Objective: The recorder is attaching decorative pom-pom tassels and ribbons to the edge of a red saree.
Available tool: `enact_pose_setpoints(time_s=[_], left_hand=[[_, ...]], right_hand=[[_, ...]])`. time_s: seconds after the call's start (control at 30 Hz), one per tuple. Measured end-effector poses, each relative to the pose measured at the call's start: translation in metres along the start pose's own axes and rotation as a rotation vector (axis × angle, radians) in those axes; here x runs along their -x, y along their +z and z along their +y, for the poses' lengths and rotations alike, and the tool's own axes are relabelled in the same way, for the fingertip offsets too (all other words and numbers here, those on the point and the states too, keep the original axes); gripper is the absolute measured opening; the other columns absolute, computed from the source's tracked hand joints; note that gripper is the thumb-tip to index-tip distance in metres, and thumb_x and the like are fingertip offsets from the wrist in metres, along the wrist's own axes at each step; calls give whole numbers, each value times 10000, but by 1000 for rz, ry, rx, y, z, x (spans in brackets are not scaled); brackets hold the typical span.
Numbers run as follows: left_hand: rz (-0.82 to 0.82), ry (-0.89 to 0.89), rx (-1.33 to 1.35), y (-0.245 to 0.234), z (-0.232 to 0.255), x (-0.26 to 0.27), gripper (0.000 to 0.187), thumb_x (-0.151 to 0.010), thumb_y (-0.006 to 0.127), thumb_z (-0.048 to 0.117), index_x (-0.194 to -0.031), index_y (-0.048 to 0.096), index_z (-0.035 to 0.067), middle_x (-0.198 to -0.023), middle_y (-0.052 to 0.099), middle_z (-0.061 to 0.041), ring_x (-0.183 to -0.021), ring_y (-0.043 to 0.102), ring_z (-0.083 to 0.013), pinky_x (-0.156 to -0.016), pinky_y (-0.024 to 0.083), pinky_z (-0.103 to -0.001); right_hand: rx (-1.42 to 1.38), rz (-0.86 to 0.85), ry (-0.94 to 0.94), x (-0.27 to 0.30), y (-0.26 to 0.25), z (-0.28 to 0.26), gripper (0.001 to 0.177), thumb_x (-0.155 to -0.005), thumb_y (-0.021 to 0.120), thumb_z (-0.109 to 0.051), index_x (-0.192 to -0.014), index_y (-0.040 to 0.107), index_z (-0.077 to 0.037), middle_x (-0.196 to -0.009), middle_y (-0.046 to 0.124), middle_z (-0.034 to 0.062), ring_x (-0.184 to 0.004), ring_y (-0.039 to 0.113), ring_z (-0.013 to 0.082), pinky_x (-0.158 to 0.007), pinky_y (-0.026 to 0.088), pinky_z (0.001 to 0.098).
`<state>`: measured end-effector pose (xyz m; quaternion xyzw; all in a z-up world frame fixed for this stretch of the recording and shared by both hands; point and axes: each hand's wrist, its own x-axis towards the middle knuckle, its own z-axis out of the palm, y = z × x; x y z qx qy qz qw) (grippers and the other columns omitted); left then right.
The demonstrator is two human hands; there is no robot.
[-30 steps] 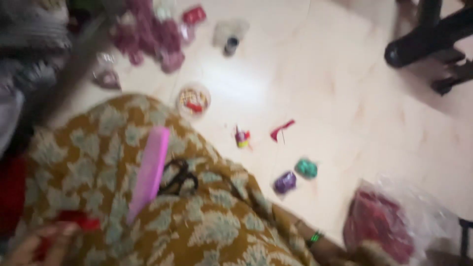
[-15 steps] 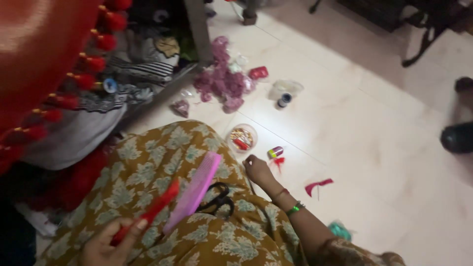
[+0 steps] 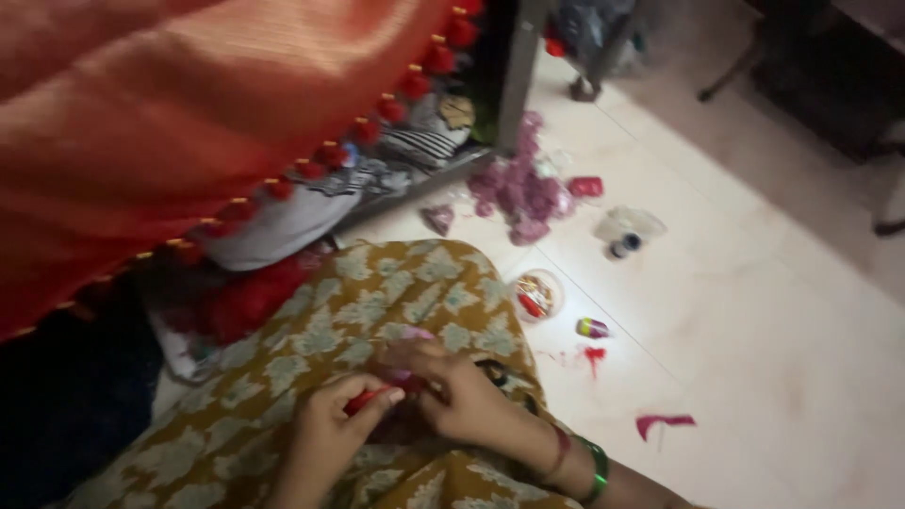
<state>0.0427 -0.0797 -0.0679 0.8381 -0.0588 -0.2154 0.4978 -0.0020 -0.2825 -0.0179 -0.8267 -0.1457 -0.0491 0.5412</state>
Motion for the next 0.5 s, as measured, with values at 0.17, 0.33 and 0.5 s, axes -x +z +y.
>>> enact_pose_setpoints(time_s=[0.17, 0.33, 0.5], left_hand=[[-15, 10, 303, -22, 18, 12, 144, -859, 762, 151, -862, 763, 8, -682, 704, -4, -618, 614, -67, -552, 490, -247], [172, 230, 245, -56, 35, 35, 143, -871, 781, 144, -885, 781, 1, -743, 743, 6, -679, 630, -43, -609, 508, -233], [199, 146, 285, -88, 26, 63, 162, -897, 759, 140, -988, 771, 6, -812, 765, 28, -742, 663, -37, -663, 532, -213]], right_hand=[[-258, -208, 152, -16, 9, -22, 431, -917, 712, -106, -1330, 630, -13, -1238, 707, 144, -1133, 666, 236, -991, 524, 364], [-351, -333, 410, -30, 10, 2, 237, -956, 702, -170, -1138, 762, -30, -973, 780, 88, -849, 699, 131, -776, 576, 300], [-572, -411, 493, -58, 7, -3, 186, -977, 667, -151, -1017, 786, -14, -927, 791, 84, -773, 676, 114, -731, 563, 283]])
